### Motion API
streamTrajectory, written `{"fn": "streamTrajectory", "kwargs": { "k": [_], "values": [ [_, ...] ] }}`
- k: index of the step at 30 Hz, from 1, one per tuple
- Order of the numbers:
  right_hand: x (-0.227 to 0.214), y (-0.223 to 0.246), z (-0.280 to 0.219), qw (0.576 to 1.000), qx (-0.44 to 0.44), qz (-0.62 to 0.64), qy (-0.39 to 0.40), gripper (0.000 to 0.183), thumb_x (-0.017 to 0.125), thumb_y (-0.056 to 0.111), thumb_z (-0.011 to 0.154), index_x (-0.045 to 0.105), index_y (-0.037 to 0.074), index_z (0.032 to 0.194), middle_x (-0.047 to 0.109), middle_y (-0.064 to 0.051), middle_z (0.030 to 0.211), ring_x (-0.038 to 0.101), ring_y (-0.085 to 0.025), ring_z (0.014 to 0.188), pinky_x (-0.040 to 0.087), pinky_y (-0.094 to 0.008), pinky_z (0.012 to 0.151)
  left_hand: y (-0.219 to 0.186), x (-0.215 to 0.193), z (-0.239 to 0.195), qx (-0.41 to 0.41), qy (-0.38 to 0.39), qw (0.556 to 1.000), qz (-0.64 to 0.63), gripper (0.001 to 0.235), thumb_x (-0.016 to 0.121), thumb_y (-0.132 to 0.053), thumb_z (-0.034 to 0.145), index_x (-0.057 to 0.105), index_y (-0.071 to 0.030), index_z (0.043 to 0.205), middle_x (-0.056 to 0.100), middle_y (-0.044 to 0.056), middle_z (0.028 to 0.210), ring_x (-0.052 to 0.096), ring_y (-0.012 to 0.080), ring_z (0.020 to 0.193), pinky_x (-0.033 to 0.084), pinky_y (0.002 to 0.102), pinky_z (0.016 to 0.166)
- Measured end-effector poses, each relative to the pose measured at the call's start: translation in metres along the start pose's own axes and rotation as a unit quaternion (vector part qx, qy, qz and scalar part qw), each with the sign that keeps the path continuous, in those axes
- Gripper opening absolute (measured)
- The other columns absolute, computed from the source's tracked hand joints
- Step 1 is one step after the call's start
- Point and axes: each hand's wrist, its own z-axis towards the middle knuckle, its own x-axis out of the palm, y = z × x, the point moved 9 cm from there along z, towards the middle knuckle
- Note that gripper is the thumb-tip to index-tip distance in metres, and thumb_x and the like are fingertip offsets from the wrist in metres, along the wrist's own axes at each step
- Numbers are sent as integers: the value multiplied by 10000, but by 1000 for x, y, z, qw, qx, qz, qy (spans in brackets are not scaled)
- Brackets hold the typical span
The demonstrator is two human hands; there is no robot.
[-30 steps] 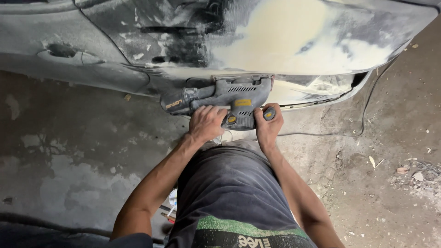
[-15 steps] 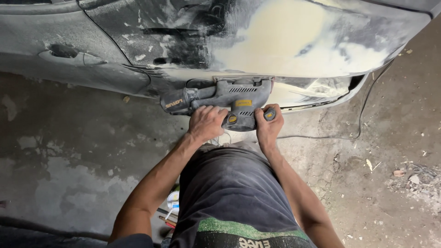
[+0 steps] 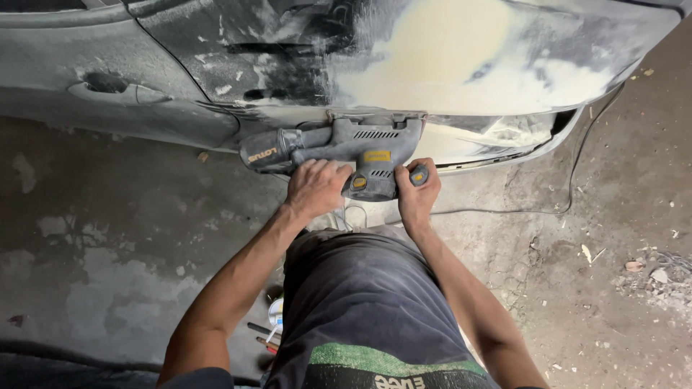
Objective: The person uses an electric sander to smooth a section of filler on the front fender of a car. They move the sander back and forth over the surface and periodically pause to wipe away dust with their hand.
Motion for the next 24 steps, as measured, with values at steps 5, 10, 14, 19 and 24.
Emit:
{"fn": "streamTrajectory", "kwargs": {
  "k": [5, 10, 14, 19, 24],
  "values": [
    [7, -29, -1, 999, 35, -4, 11, 193, 726, 128, 848, 564, 29, 816, 503, 10, 684, 447, -77, 635, 400, -262, 567, 6, 24, -13, -14, 30, 999, -9, 387, 662, -142, 706, 713, -119, 1089, 705, 97, 883, 687, 304, 830, 514, 452, 767],
    [4, -35, 2, 999, 39, 15, -5, 181, 724, 120, 842, 573, 26, 809, 513, 12, 694, 449, -76, 643, 392, -262, 566, 3, 16, -7, -17, 50, 999, 10, 319, 648, -136, 746, 705, -125, 1060, 699, 89, 878, 687, 299, 849, 511, 447, 771],
    [7, -24, -3, 999, -31, 8, 1, 176, 722, 110, 877, 573, 25, 838, 515, 8, 728, 452, -75, 681, 405, -263, 605, 7, 21, -15, 2, 21, 999, 24, 328, 642, -129, 748, 709, -117, 1069, 694, 91, 863, 687, 286, 829, 507, 438, 756],
    [20, -31, -4, 998, 47, 20, 22, 190, 729, 128, 847, 569, 29, 817, 513, 7, 676, 448, -86, 618, 383, -276, 548, 17, 20, -19, 0, 17, 999, 39, 371, 650, -118, 728, 718, -121, 1092, 689, 91, 867, 685, 275, 826, 508, 428, 767],
    [27, -18, -6, 999, -25, 13, 33, 192, 731, 127, 885, 573, 24, 848, 518, 10, 717, 455, -72, 672, 406, -258, 596, 17, -4, -21, -16, 24, 999, 23, 401, 703, -202, 705, 720, -124, 1098, 693, 101, 869, 680, 308, 839, 506, 451, 804]
  ]
}}
